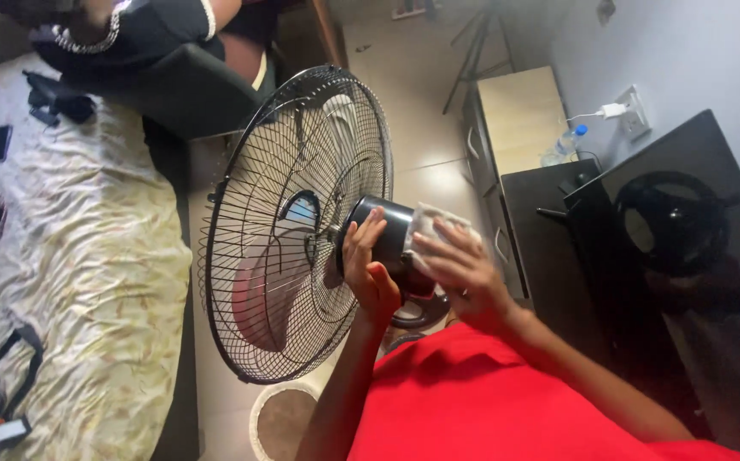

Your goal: Cleaning the motor housing and outer casing of a standing electric fan using a cloth.

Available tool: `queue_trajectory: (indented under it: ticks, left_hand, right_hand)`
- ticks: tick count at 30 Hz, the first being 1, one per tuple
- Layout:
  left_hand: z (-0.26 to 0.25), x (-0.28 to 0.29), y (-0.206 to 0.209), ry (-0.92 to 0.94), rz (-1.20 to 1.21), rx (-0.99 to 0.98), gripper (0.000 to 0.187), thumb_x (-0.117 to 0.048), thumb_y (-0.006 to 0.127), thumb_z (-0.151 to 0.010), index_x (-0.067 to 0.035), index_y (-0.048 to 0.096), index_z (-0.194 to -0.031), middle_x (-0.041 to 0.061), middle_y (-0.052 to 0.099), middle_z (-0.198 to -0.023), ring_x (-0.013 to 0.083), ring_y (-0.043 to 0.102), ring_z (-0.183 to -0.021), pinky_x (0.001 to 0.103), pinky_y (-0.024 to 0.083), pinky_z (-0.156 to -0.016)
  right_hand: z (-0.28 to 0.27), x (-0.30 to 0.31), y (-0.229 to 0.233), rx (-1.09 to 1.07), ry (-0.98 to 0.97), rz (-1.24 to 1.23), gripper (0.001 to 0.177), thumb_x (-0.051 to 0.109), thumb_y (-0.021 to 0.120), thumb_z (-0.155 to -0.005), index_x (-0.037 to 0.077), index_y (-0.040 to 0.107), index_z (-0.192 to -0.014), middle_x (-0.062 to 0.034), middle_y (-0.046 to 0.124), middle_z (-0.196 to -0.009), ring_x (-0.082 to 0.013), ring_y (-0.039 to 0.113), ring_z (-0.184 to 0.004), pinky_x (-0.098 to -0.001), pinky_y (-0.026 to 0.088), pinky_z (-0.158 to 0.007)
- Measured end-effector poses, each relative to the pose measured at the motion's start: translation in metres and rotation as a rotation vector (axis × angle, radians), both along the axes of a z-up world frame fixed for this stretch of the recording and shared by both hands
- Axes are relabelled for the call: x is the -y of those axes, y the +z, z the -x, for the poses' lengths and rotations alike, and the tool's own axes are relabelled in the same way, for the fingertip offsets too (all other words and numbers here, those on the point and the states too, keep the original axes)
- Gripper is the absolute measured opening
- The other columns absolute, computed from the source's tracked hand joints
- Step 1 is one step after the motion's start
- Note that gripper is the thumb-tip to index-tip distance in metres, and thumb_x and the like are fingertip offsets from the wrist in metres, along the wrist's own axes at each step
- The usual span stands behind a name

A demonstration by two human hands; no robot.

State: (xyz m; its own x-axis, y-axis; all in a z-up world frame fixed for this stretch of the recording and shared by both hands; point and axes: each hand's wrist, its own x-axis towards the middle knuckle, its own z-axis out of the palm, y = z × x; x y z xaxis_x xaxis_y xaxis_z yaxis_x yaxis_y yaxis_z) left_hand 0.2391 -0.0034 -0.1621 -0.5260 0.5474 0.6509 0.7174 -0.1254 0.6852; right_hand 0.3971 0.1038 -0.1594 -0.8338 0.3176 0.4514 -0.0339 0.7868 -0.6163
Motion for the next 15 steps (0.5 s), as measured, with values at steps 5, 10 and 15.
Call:
queue_trajectory:
  ticks: [5, 10, 15]
  left_hand:
    - [0.001, 0.0, -0.001, 0.02, -0.005, -0.048, 0.064, -0.045, 0.018, -0.116, 0.001, 0.062, -0.127, 0.017, 0.069, -0.135, 0.0348, 0.062, -0.135, 0.052, 0.035, -0.125]
    - [-0.004, 0.009, -0.006, 0.077, 0.066, -0.039, 0.063, -0.042, 0.02, -0.115, -0.004, 0.069, -0.102, 0.014, 0.072, -0.13, 0.0342, 0.061, -0.135, 0.051, 0.032, -0.125]
    - [-0.016, 0.005, 0.001, 0.131, 0.106, -0.029, 0.029, -0.02, 0.05, -0.104, -0.006, 0.056, -0.079, 0.015, 0.073, -0.129, 0.0357, 0.061, -0.135, 0.052, 0.031, -0.125]
  right_hand:
    - [-0.01, 0.036, -0.017, -0.096, -0.122, -0.155, 0.038, 0.0, 0.063, -0.091, 0.019, 0.072, -0.122, 0.0007, 0.055, -0.153, -0.0311, 0.035, -0.153, -0.052, 0.025, -0.129]
    - [-0.009, 0.035, -0.019, -0.104, -0.017, -0.239, 0.044, 0.002, 0.064, -0.085, 0.022, 0.076, -0.123, 0.004, 0.055, -0.148, -0.0279, 0.037, -0.149, -0.0527, 0.026, -0.126]
    - [-0.008, -0.007, -0.044, -0.391, 0.236, -0.331, 0.032, 0.012, 0.071, -0.094, 0.021, 0.076, -0.124, 0.002, 0.055, -0.15, -0.0212, 0.044, -0.146, -0.0484, 0.029, -0.125]
